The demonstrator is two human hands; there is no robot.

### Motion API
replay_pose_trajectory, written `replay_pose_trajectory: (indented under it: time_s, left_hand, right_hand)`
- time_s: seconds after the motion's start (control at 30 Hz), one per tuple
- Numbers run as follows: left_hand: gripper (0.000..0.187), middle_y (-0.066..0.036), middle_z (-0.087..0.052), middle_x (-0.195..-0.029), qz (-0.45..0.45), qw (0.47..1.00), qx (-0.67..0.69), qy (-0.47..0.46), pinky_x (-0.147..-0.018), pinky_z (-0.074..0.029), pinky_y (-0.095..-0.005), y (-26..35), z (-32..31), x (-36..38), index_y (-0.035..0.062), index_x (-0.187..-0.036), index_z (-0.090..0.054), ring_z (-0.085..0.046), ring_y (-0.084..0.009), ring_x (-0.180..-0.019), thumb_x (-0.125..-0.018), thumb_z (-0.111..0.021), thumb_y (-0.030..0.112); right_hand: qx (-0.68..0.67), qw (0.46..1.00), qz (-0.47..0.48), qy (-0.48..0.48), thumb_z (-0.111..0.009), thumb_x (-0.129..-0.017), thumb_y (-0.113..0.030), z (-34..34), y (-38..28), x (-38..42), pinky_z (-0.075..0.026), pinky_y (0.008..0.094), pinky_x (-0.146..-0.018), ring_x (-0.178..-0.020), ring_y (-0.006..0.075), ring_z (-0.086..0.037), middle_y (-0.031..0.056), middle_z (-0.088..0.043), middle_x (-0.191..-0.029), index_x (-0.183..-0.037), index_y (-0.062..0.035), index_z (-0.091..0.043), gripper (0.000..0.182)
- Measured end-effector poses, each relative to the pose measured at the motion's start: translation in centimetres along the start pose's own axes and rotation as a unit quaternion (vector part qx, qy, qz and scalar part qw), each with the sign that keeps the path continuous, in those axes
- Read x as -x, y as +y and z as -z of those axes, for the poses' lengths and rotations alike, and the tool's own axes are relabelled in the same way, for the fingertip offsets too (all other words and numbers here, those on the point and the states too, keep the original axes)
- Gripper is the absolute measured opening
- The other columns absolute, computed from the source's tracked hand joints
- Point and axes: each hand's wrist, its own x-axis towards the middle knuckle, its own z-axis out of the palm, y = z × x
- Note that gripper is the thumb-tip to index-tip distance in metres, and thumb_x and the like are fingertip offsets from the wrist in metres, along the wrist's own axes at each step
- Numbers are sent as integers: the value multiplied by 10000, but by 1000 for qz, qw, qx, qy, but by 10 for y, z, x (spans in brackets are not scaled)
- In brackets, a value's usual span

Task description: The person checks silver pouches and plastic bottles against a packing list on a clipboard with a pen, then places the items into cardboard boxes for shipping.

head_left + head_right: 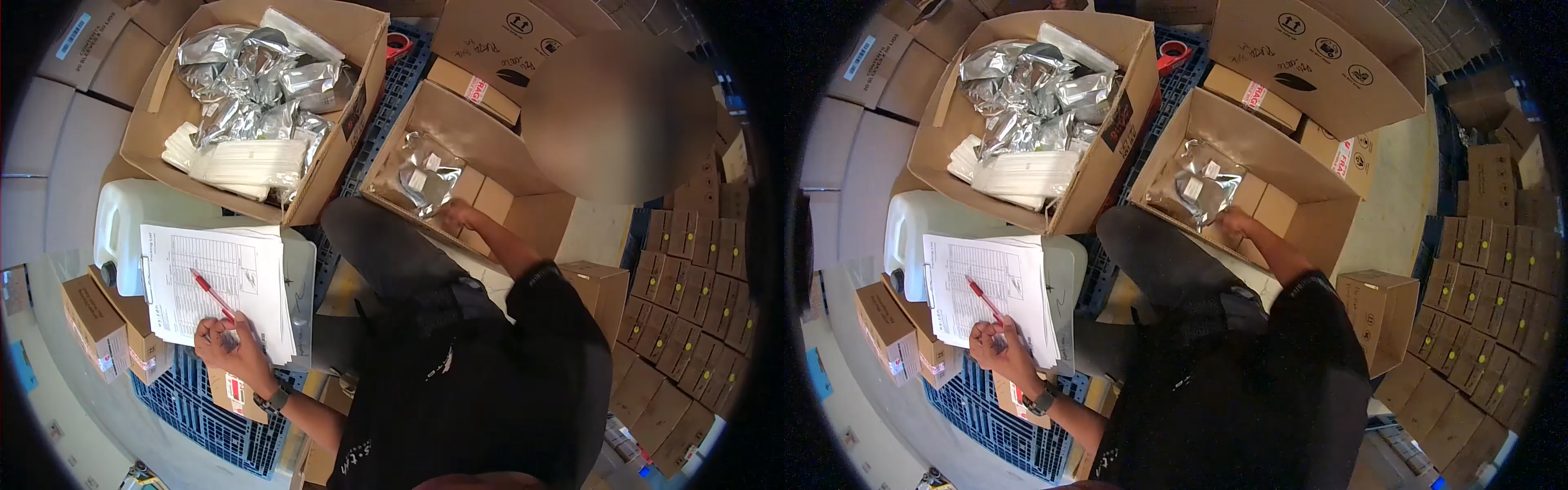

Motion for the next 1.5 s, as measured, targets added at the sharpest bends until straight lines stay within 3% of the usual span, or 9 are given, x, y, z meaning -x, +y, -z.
replay_pose_trajectory:
  time_s: [0.1, 0.17, 0.4, 0.6, 0.67, 0.87, 1.17, 1.37, 1.5]
  left_hand:
    - [202, -82, -573, -1133, -27, 999, -33, 1, -881, -381, -420, -10, 0, -1, 36, -734, -603, -470, -278, -1084, -796, -781, 108]
    - [192, -79, -574, -1131, 12, 1000, 17, 4, -899, -378, -425, -11, -4, 1, 43, -735, -598, -471, -285, -1100, -787, -776, 94]
    - [184, -92, -555, -1060, 32, 999, -10, 18, -915, -363, -403, 9, 2, -7, 68, -749, -574, -497, -275, -1026, -720, -754, 49]
    - [249, -88, -536, -1029, 57, 998, -5, -21, -973, -320, -432, 8, 4, -11, 87, -724, -552, -486, -277, -1053, -657, -790, 113]
    - [252, -86, -534, -1027, 72, 997, -5, -12, -975, -317, -431, 10, 2, -12, 87, -716, -550, -484, -280, -1047, -642, -789, 116]
    - [278, -53, -535, -1001, 100, 995, -11, -15, -985, -303, -457, 12, 8, -16, 115, -655, -552, -471, -292, -1055, -574, -808, 186]
    - [276, -58, -543, -1001, 97, 995, -22, -2, -979, -313, -465, 11, 11, -19, 103, -663, -528, -475, -309, -1073, -575, -786, 144]
    - [247, -2, -575, -1009, 126, 992, -8, 13, -982, -291, -447, 8, 7, -16, 161, -613, -570, -476, -283, -1104, -532, -803, 160]
    - [232, -5, -587, -1013, 137, 991, 7, 3, -972, -287, -451, 3, 9, -13, 162, -611, -600, -478, -276, -1106, -508, -807, 172]
  right_hand:
    - [513, 834, 137, -150, -670, -918, -395, -42, -35, -12, -551, 412, -727, -821, 259, -695, 121, -722, -858, -1053, -58, -715, 366]
    - [628, 773, -22, 84, -611, -919, -498, -66, -72, -39, -548, 453, -807, -929, 324, -713, 199, -732, -959, -1109, -45, -723, 503]
    - [258, 961, 74, 67, -609, -930, -517, 7, 25, -177, -541, 436, -866, -957, 291, -703, 175, -726, -1130, -1376, -41, -598, 653]
    - [-50, 997, 57, 29, -672, -939, -297, -57, 15, -176, -510, 310, -589, -610, 152, -600, 54, -606, -687, -1142, -79, -499, 344]
    - [159, 962, 44, -219, -672, -937, -252, -11, 20, -208, -521, 307, -611, -665, 172, -649, 85, -662, -742, -1204, -50, -527, 364]
    - [214, 941, 233, 121, -591, -974, -164, -83, -248, -70, -538, 278, -637, -805, 119, -675, 92, -700, -941, -1099, 22, -677, 240]
    - [480, 572, 586, -316, -730, -870, -233, -427, -426, -11, -540, 409, -795, -847, 306, -697, 191, -712, -954, -1160, 0, -672, 377]
    - [731, 288, 593, -174, -677, -819, -157, -553, -302, -154, -471, 513, -978, -1164, 356, -572, 230, -566, -1254, -1215, -34, -623, 418]
    - [673, 339, 648, -110, -620, -784, -34, -553, -282, -168, -543, 503, -865, -1047, 388, -621, 242, -598, -1115, -1237, -34, -598, 454]
